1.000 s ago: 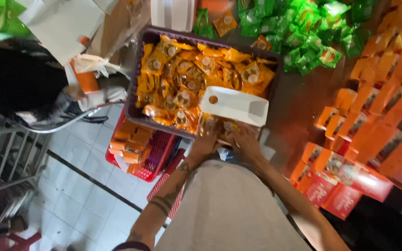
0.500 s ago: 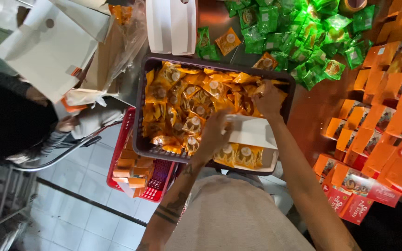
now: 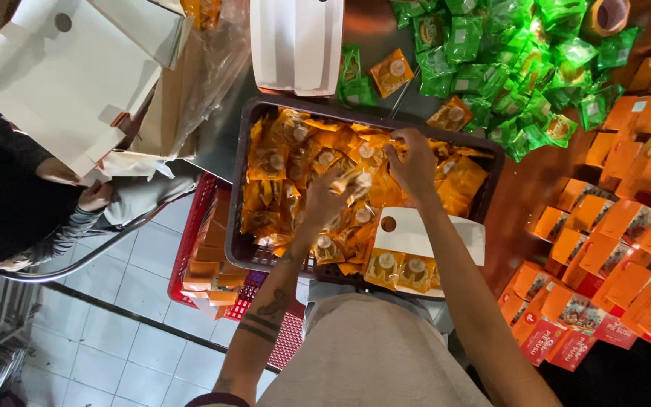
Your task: The person repeatedly picks small orange snack packets from a large bin and places them into white cardboard boxes. They then close the boxes and set them aside on a nearby stack. The process is repeated continuously.
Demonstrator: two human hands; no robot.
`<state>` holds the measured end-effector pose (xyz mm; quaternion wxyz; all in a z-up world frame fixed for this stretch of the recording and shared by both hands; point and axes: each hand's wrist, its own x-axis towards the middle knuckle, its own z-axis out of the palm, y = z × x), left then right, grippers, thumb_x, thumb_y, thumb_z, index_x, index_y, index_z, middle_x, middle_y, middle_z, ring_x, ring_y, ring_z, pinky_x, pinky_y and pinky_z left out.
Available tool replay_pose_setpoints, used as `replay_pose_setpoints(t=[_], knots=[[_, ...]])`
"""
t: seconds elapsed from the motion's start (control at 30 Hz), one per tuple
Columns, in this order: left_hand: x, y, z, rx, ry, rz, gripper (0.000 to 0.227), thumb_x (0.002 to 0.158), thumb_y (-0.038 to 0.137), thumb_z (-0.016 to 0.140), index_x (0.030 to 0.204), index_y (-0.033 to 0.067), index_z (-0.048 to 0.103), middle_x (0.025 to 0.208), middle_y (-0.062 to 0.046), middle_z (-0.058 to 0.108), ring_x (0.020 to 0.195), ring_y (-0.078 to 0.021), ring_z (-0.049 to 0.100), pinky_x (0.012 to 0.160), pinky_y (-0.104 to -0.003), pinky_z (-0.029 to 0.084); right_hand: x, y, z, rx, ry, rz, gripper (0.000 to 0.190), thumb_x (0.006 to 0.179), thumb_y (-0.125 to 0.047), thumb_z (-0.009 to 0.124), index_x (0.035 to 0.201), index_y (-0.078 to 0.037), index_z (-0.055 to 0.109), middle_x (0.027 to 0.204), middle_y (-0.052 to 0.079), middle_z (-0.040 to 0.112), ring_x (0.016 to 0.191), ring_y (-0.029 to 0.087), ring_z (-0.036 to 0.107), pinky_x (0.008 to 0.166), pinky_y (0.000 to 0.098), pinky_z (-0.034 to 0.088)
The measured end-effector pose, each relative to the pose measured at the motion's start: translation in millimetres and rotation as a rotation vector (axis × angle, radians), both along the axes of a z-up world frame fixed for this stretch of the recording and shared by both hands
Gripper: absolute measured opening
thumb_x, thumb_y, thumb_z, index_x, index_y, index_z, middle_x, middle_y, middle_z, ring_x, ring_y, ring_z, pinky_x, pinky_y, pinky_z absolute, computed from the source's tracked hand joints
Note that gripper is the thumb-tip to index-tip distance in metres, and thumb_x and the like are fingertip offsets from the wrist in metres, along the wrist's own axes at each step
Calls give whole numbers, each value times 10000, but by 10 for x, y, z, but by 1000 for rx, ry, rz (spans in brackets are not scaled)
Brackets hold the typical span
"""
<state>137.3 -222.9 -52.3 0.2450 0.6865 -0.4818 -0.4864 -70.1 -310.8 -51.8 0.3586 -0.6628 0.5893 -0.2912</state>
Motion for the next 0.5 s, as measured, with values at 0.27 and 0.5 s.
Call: replay_pose_setpoints(t=[0.27,0.5], knots=[[238,272,-171,59,369,276,439,862,157,808,1256,49,648,1120,-209,716,1075,-339,719,916,-490,566,306,-162,-516,-351,843,258,526,900,-400,750,1361,-201,593,1088,54,651,1036,279,659,875,433,560],[89,340,-64,346,466,486,922,889,312,784,1659,109,321,1268,-206,604,1089,-265,588,865,-457,547,441,-116,-455,-279,942,284,644,830,-435,797,1375,-191,559,1098,58,669,1022,260,688,857,390,585]])
